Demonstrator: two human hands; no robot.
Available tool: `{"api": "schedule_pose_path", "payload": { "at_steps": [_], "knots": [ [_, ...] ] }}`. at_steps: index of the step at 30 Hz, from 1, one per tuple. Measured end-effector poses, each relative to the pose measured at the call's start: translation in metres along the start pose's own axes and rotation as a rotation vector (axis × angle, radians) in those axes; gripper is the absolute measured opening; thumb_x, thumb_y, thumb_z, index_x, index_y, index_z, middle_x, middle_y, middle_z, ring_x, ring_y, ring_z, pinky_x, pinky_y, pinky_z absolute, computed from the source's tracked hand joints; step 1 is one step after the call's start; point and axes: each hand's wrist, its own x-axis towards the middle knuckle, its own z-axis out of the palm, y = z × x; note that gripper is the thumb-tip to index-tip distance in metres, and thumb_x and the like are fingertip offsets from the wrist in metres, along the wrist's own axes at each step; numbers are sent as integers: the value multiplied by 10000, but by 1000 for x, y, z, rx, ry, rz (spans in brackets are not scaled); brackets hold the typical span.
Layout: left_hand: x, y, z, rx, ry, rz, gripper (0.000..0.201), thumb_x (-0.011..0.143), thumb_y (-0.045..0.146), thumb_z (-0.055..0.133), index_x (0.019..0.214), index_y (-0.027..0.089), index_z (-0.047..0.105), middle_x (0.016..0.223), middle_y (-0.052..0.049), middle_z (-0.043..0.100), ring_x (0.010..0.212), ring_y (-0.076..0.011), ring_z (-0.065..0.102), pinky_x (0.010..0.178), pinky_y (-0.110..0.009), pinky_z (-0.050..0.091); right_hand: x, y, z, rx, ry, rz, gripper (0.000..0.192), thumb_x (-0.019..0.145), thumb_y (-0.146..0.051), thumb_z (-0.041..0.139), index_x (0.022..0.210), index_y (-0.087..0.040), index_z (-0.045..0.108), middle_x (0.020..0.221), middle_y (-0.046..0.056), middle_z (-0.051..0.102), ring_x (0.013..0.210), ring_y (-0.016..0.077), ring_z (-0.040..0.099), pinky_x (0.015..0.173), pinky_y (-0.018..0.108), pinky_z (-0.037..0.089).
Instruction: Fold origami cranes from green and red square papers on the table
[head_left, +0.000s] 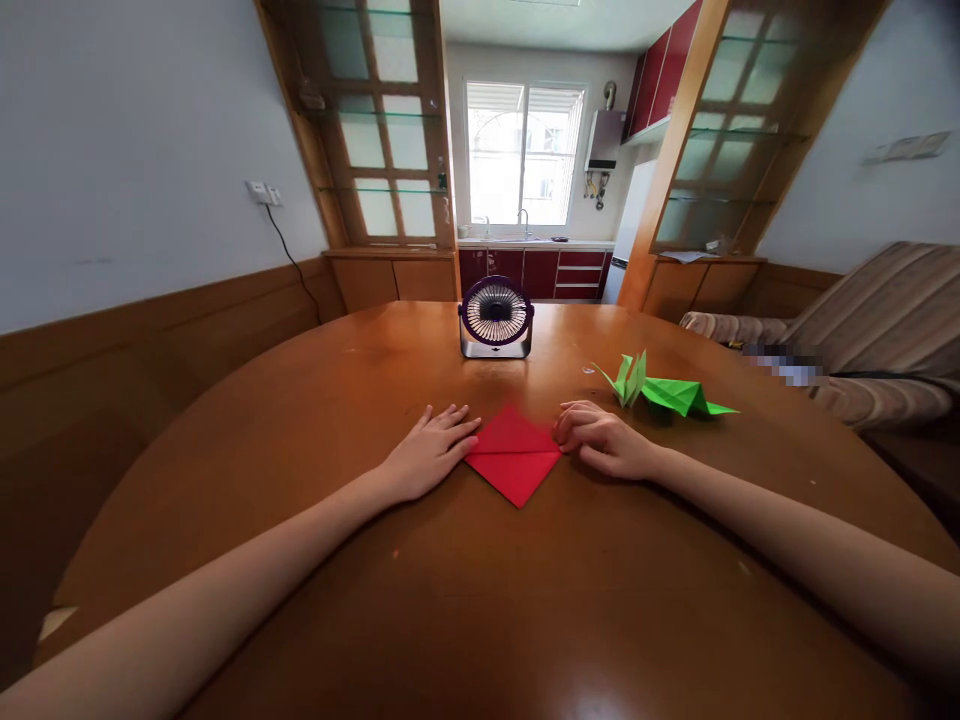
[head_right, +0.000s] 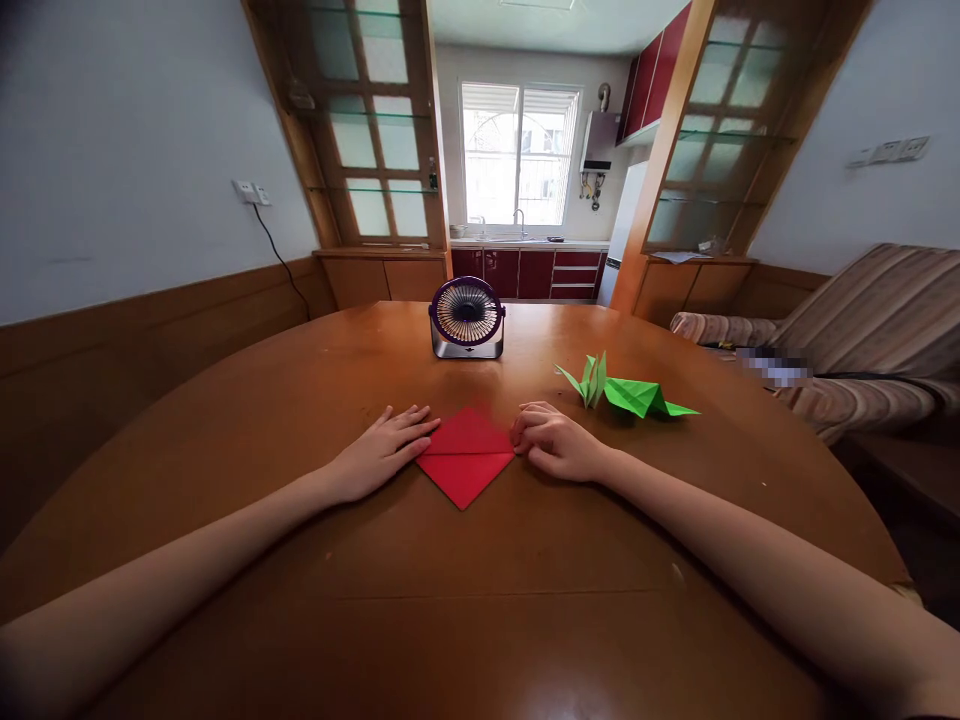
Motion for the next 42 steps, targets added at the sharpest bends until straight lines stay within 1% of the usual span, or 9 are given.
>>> {"api": "schedule_pose_path", "payload": {
  "at_steps": [5, 8, 11, 13, 17, 20, 24, 37, 42],
  "knots": [
    [3, 19, 5, -43, 97, 50, 442, 945, 414, 440, 1276, 145, 557, 1441, -136, 470, 1375, -243, 378, 1182, -480, 135, 5, -1, 6, -38, -14, 118, 179, 863, -148, 431, 806, -179, 598, 893, 76, 629, 883, 202, 570, 896, 428, 451],
    [3, 25, 5, -218, 129, 16, 309, 893, 329, 536, 1142, 156, 597, 1371, -130, 543, 1315, -263, 448, 1144, -485, 241, 10, -4, 12, -46, 32, 249, 152, 900, -230, 485, 952, -159, 608, 977, 102, 635, 918, 211, 570, 863, 400, 463],
    [0, 33, 3, -435, 170, 14, 217, 857, 259, 563, 1058, 176, 574, 1208, -103, 638, 1125, -239, 583, 1007, -427, 415, 15, -8, 16, 7, 89, 365, 327, 888, -341, 557, 1143, -137, 575, 1076, 129, 633, 964, 226, 572, 875, 408, 461],
    [-2, 38, 3, -537, 186, 17, 184, 856, 256, 560, 1025, 182, 558, 1080, -79, 672, 992, -212, 623, 902, -375, 469, 18, -9, 19, 109, 124, 429, 361, 891, -401, 552, 1133, -138, 602, 1073, 123, 646, 964, 224, 582, 868, 395, 465],
    [-3, 42, 4, -667, 214, 5, 162, 849, 286, 576, 972, 183, 553, 940, -49, 672, 885, -187, 628, 801, -320, 477, 21, -13, 23, 548, 254, 530, 465, 935, -524, 417, 942, -140, 679, 909, 79, 683, 862, 195, 617, 805, 336, 481],
    [-2, 39, 7, -781, 214, -14, 201, 829, 305, 605, 981, 182, 555, 897, -40, 676, 841, -179, 631, 767, -309, 480, 21, -16, 25, 713, 277, 594, 437, 887, -538, 509, 883, -139, 688, 817, 48, 681, 728, 155, 601, 689, 283, 476],
    [0, 37, 8, -889, 195, -45, 266, 784, 330, 654, 987, 173, 585, 879, -46, 691, 821, -181, 640, 749, -310, 486, 20, -18, 25, 689, 278, 619, 327, 774, -467, 686, 867, -153, 702, 822, 31, 694, 695, 137, 590, 640, 258, 459],
    [-1, 42, 7, -870, 202, -73, 320, 813, 484, 629, 841, 172, 695, 753, -12, 673, 651, -133, 561, 582, -231, 394, 22, -19, 25, 741, 245, 647, 293, 760, -444, 694, 792, -152, 698, 744, 6, 678, 640, 121, 568, 604, 249, 443],
    [2, 42, 8, -799, 255, -87, 322, 820, 474, 598, 785, 168, 690, 733, -18, 662, 664, -151, 559, 590, -244, 394, 22, -15, 28, 560, 191, 595, 302, 833, -441, 613, 842, -149, 691, 815, 30, 692, 722, 150, 599, 665, 275, 472]
  ]
}}
